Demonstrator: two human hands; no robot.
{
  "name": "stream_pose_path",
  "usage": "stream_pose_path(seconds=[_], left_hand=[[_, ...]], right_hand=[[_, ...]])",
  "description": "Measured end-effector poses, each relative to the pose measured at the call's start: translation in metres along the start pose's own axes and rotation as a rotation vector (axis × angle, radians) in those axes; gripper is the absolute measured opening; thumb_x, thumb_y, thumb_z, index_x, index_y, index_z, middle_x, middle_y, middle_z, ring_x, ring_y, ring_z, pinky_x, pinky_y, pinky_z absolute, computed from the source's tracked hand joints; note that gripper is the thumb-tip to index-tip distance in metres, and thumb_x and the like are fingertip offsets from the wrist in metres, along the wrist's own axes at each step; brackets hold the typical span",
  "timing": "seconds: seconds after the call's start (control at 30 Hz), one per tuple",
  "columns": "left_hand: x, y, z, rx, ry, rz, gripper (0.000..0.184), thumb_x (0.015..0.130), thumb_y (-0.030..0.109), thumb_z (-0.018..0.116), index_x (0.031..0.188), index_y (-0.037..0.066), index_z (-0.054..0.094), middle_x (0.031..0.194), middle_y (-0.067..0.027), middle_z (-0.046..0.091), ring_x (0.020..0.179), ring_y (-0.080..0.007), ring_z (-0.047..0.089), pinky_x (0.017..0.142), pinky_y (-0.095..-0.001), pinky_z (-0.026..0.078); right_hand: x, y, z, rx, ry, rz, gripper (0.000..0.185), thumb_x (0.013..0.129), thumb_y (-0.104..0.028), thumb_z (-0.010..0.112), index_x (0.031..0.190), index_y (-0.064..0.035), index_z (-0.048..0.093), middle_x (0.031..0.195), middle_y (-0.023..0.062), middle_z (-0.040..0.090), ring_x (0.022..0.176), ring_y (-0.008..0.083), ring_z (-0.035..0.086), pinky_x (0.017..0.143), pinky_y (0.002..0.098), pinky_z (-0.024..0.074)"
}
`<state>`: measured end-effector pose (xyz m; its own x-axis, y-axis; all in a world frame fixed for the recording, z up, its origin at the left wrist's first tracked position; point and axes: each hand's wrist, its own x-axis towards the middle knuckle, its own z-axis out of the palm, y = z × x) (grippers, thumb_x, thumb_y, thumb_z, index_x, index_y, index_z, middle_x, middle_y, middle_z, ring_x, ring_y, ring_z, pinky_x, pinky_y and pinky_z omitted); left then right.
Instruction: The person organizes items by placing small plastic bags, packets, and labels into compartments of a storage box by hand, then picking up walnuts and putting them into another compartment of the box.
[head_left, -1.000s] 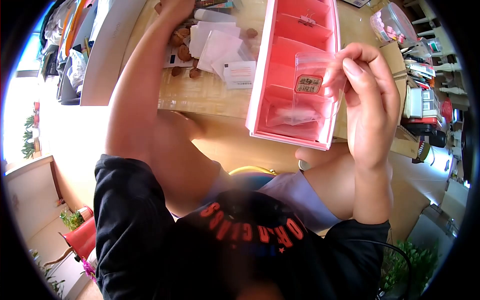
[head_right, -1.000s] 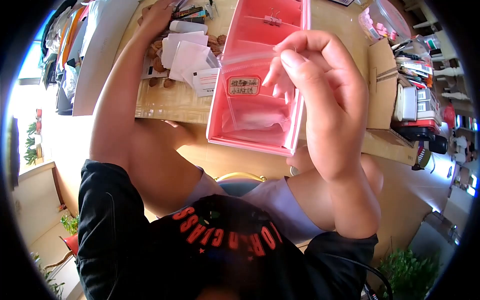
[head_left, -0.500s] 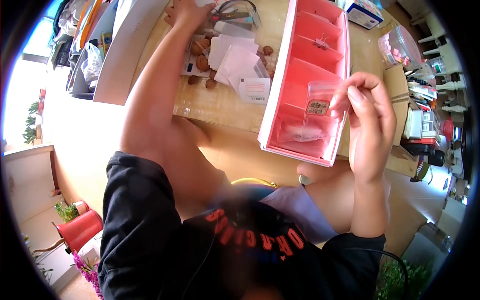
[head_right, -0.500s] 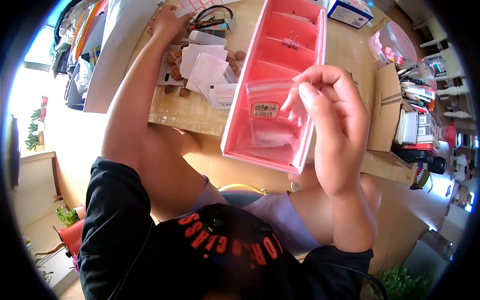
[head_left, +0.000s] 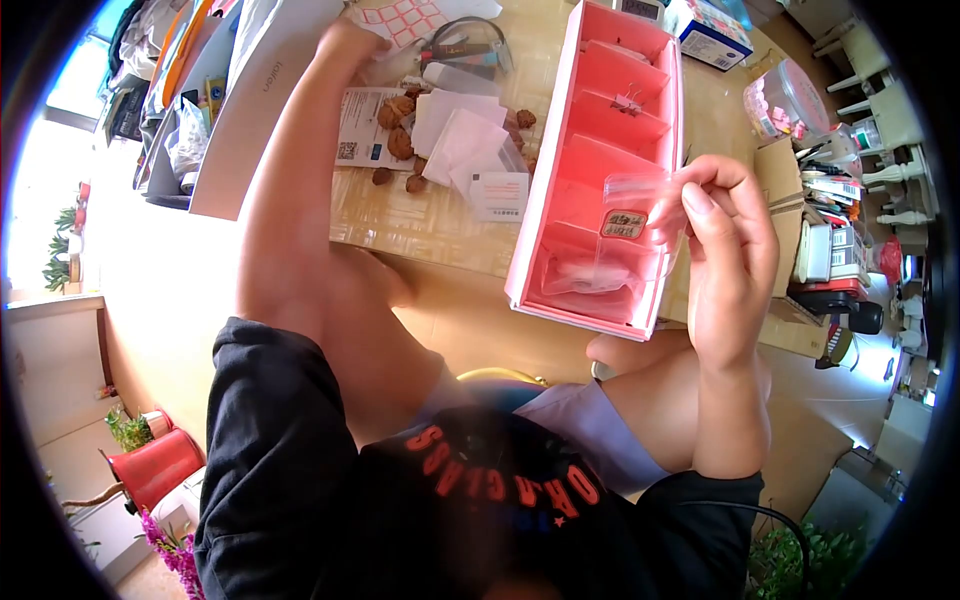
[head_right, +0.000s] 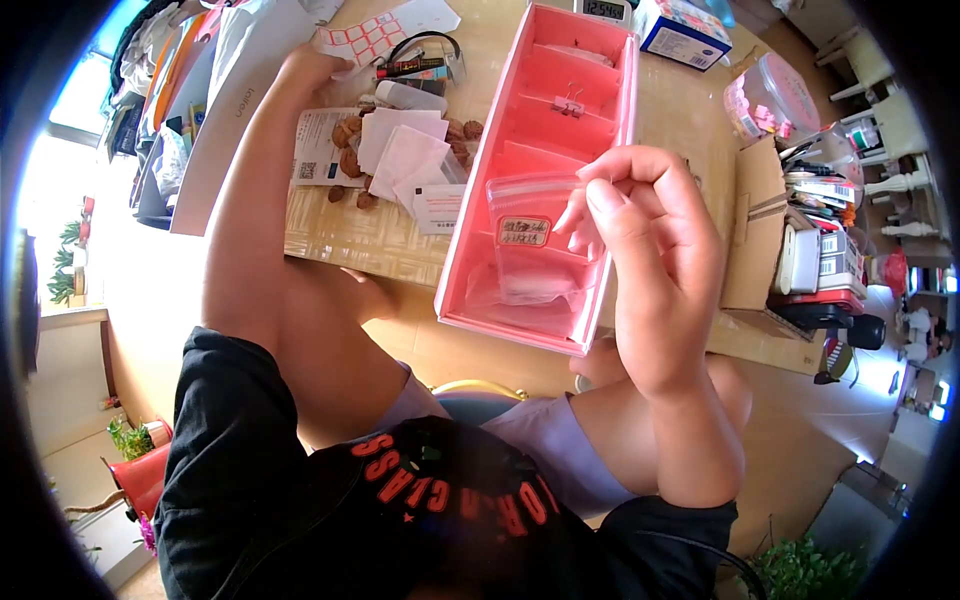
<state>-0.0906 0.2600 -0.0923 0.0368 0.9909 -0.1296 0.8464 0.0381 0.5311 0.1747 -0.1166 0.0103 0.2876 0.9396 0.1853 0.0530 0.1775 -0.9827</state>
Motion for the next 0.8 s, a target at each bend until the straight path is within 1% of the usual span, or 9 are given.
stream_pose_path(seconds=[0.23, 0.27, 0.37, 0.5, 0.53, 0.6, 0.7, 0.73, 0.8], left_hand=[[-0.031, 0.036, -0.021, -0.662, 0.399, 0.475, 0.027, 0.094, 0.023, 0.077, 0.113, 0.004, 0.072, 0.105, -0.0046, 0.075, 0.093, -0.0117, 0.070, 0.083, -0.0305, 0.056], [-0.049, 0.054, -0.022, -0.773, 0.447, 0.510, 0.015, 0.098, 0.022, 0.062, 0.101, 0.010, 0.071, 0.082, -0.0033, 0.067, 0.074, -0.0178, 0.064, 0.068, -0.0316, 0.050], [-0.102, 0.087, -0.046, -1.100, 0.238, 0.627, 0.013, 0.097, 0.023, 0.067, 0.100, 0.010, 0.067, 0.076, 0.0041, 0.058, 0.065, -0.0061, 0.054, 0.058, -0.0204, 0.039], [-0.144, 0.091, -0.043, -1.323, -0.105, 0.699, 0.016, 0.098, 0.013, 0.070, 0.111, 0.005, 0.065, 0.092, 0.0000, 0.068, 0.074, -0.0072, 0.064, 0.058, -0.0202, 0.049], [-0.150, 0.086, -0.044, -1.285, -0.215, 0.686, 0.016, 0.098, 0.013, 0.070, 0.111, 0.005, 0.067, 0.097, -0.0022, 0.070, 0.081, -0.0084, 0.067, 0.066, -0.0225, 0.052], [-0.159, 0.074, -0.050, -1.205, -0.432, 0.652, 0.017, 0.098, 0.013, 0.071, 0.113, 0.005, 0.070, 0.106, -0.0068, 0.075, 0.095, -0.0110, 0.072, 0.083, -0.0272, 0.059], [-0.177, 0.081, -0.045, -1.209, -0.549, 0.684, 0.016, 0.100, 0.007, 0.067, 0.115, 0.004, 0.068, 0.107, -0.0094, 0.074, 0.096, -0.0112, 0.073, 0.083, -0.0244, 0.061], [-0.180, 0.084, -0.045, -1.174, -0.558, 0.649, 0.028, 0.095, 0.013, 0.075, 0.120, 0.004, 0.069, 0.109, -0.0087, 0.075, 0.098, -0.0165, 0.073, 0.084, -0.0297, 0.060], [-0.206, 0.101, -0.047, -1.162, -0.522, 0.546, 0.025, 0.097, 0.009, 0.072, 0.120, 0.002, 0.066, 0.103, -0.0053, 0.073, 0.089, -0.0112, 0.070, 0.071, -0.0234, 0.056]], right_hand=[[0.002, -0.004, -0.008, -0.018, -0.005, -0.148, 0.015, 0.106, -0.008, 0.048, 0.114, 0.0010, 0.058, 0.097, 0.0107, 0.068, 0.086, 0.0132, 0.063, 0.082, 0.0281, 0.0505], [0.002, -0.002, -0.012, 0.008, 0.002, -0.143, 0.019, 0.107, -0.010, 0.043, 0.116, 0.0012, 0.055, 0.104, 0.0143, 0.065, 0.097, 0.0200, 0.064, 0.094, 0.0358, 0.0499], [0.005, -0.005, -0.010, 0.140, 0.063, -0.227, 0.021, 0.107, -0.012, 0.039, 0.114, 0.0012, 0.054, 0.104, 0.0167, 0.065, 0.095, 0.0222, 0.063, 0.094, 0.0366, 0.0496], [0.008, -0.004, -0.030, -0.064, -0.078, -0.316, 0.021, 0.100, -0.008, 0.039, 0.110, 0.0022, 0.054, 0.099, 0.0159, 0.061, 0.083, 0.0164, 0.050, 0.079, 0.0304, 0.0428], [0.008, -0.005, -0.024, 0.016, -0.023, -0.295, 0.024, 0.097, -0.003, 0.042, 0.114, 0.0035, 0.058, 0.097, 0.0084, 0.062, 0.080, 0.0089, 0.048, 0.074, 0.0237, 0.0384], [0.005, -0.010, -0.020, 0.015, 0.031, -0.212, 0.027, 0.098, -0.008, 0.047, 0.120, 0.0043, 0.058, 0.097, 0.0058, 0.062, 0.080, 0.0076, 0.048, 0.075, 0.0236, 0.0390], [0.001, -0.024, 0.007, 0.092, 0.086, -0.088, 0.045, 0.100, -0.023, 0.064, 0.136, 0.0027, 0.054, 0.099, 0.0029, 0.069, 0.080, 0.0043, 0.052, 0.071, 0.0226, 0.0411], [0.000, -0.021, 0.001, 0.111, -0.002, -0.015, 0.045, 0.100, -0.022, 0.066, 0.136, 0.0029, 0.054, 0.101, 0.0042, 0.070, 0.081, 0.0041, 0.054, 0.071, 0.0220, 0.0423], [-0.001, -0.022, -0.003, 0.127, -0.143, 0.103, 0.042, 0.099, -0.017, 0.070, 0.133, 0.0038, 0.057, 0.105, 0.0059, 0.072, 0.083, 0.0027, 0.058, 0.067, 0.0205, 0.0448]])
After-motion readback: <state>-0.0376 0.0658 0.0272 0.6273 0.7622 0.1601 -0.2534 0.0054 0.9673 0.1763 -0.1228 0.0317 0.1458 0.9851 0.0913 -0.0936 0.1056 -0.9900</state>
